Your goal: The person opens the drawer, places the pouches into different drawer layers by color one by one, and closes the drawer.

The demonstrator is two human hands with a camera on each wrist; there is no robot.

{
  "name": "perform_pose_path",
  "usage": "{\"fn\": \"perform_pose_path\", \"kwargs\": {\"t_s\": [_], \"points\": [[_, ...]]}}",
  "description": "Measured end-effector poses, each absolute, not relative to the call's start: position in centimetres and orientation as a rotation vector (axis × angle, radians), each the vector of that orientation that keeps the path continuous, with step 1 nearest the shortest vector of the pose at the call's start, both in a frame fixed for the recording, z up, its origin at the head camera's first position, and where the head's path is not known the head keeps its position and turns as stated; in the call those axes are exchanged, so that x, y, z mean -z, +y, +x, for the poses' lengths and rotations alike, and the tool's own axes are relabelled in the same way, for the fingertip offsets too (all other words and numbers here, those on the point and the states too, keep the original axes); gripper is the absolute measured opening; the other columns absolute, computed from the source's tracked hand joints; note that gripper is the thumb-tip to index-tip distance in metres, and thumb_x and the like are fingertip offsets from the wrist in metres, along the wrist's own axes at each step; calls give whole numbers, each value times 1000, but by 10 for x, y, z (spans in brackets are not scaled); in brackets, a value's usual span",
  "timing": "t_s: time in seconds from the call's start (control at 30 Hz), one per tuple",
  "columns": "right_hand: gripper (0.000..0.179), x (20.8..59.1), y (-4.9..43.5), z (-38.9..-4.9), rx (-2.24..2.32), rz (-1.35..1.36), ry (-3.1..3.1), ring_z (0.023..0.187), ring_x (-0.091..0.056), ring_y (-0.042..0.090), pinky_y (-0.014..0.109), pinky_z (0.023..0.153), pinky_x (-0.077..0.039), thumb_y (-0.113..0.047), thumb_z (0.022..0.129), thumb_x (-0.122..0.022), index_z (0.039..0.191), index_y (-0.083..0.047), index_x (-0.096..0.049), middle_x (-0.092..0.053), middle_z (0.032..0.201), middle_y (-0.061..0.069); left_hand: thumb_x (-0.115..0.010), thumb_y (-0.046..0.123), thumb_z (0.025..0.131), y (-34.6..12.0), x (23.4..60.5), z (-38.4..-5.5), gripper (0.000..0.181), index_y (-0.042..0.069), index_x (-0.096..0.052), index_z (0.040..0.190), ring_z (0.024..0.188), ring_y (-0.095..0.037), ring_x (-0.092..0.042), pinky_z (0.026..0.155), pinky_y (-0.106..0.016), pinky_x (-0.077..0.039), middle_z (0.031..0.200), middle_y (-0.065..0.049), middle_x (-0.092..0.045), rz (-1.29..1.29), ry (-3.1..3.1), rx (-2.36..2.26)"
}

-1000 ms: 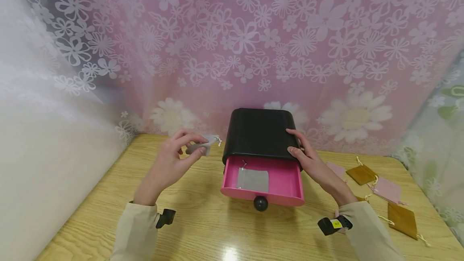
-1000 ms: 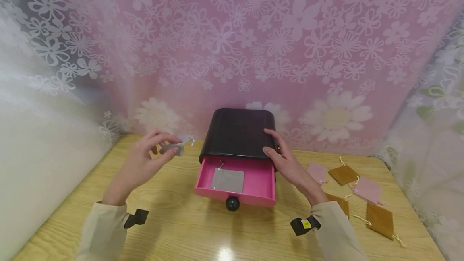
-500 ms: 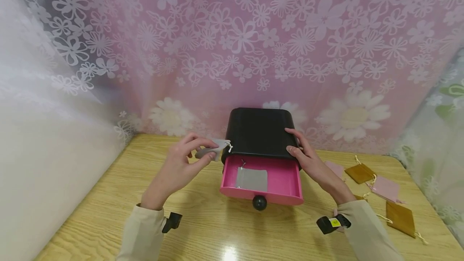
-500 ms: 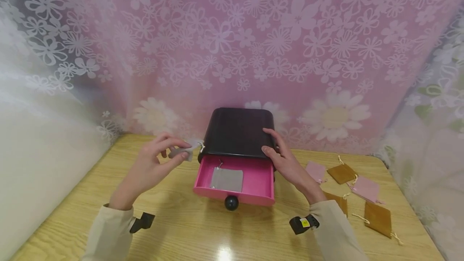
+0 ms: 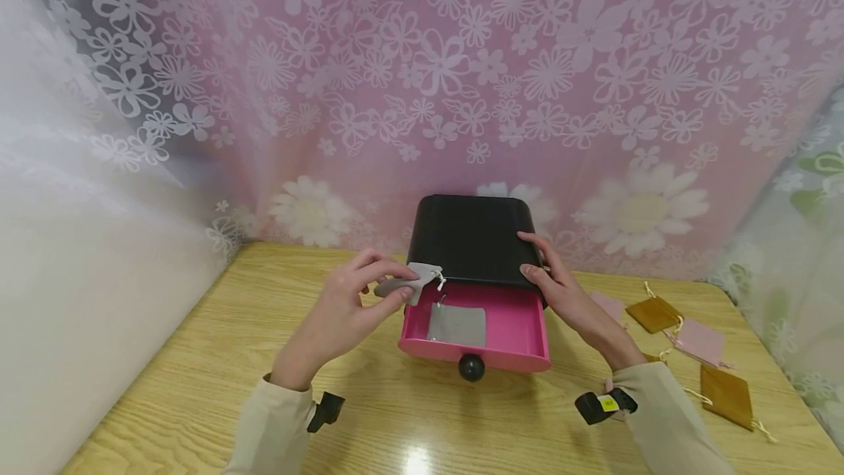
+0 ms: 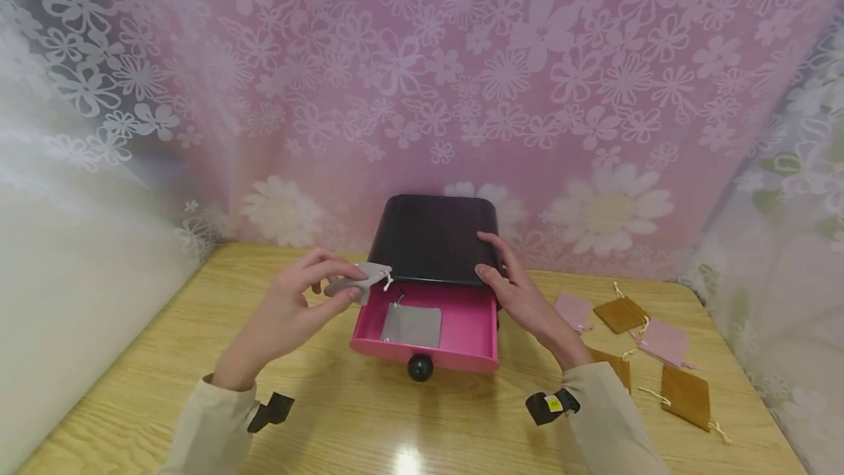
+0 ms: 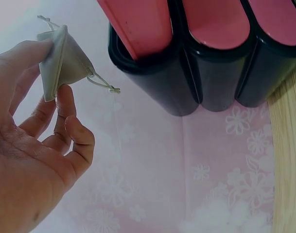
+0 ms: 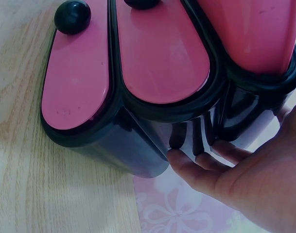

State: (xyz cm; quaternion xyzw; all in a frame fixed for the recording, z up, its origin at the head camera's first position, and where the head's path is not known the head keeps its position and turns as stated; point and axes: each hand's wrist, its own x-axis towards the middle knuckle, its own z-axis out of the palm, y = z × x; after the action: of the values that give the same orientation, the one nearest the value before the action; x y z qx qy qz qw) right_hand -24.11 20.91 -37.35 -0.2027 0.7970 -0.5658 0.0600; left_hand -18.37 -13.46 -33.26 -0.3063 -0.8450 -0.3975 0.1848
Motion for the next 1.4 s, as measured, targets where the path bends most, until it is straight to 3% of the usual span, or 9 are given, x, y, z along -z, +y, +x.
{"fn": "perform_pose_path", "kwargs": {"t_s": [0.47, 0.73, 1.1, 1.4], "points": [[58, 376, 210, -243, 1714, -632, 2412, 137, -42, 49, 20, 89, -52, -27, 111, -39, 164, -24, -14, -26, 154, 28, -76, 22, 93, -119, 333, -177, 19, 29, -75, 111, 92, -5, -57, 75, -29, -51, 108, 14, -64, -981, -2386, 1180], [58, 376, 209, -241, 1723, -630, 2416, 134, -44, 49, 21, 88, -53, -25, 111, -40, 164, -24, -15, -28, 153, 28, -76, 22, 93, -114, 333, -173, 17, 30, -75, 108, 94, -4, -57, 76, -25, -50, 107, 15, -63, -1019, -2412, 1217], [59, 373, 209, -240, 1735, -618, 2416, 135, -44, 47, 19, 88, -52, -23, 111, -40, 164, -24, -14, -28, 153, 28, -75, 24, 94, -107, 333, -174, 18, 32, -75, 110, 80, -7, -55, 62, -25, -47, 106, 14, -63, -1062, -2464, 1292], [59, 373, 209, -240, 1740, -618, 2409, 135, -44, 48, 19, 88, -52, -23, 111, -40, 164, -24, -15, -27, 155, 27, -74, 26, 95, -102, 336, -175, 19, 35, -74, 111, 77, -8, -54, 63, -25, -47, 109, 16, -62, -1058, -2534, 1295]]}}
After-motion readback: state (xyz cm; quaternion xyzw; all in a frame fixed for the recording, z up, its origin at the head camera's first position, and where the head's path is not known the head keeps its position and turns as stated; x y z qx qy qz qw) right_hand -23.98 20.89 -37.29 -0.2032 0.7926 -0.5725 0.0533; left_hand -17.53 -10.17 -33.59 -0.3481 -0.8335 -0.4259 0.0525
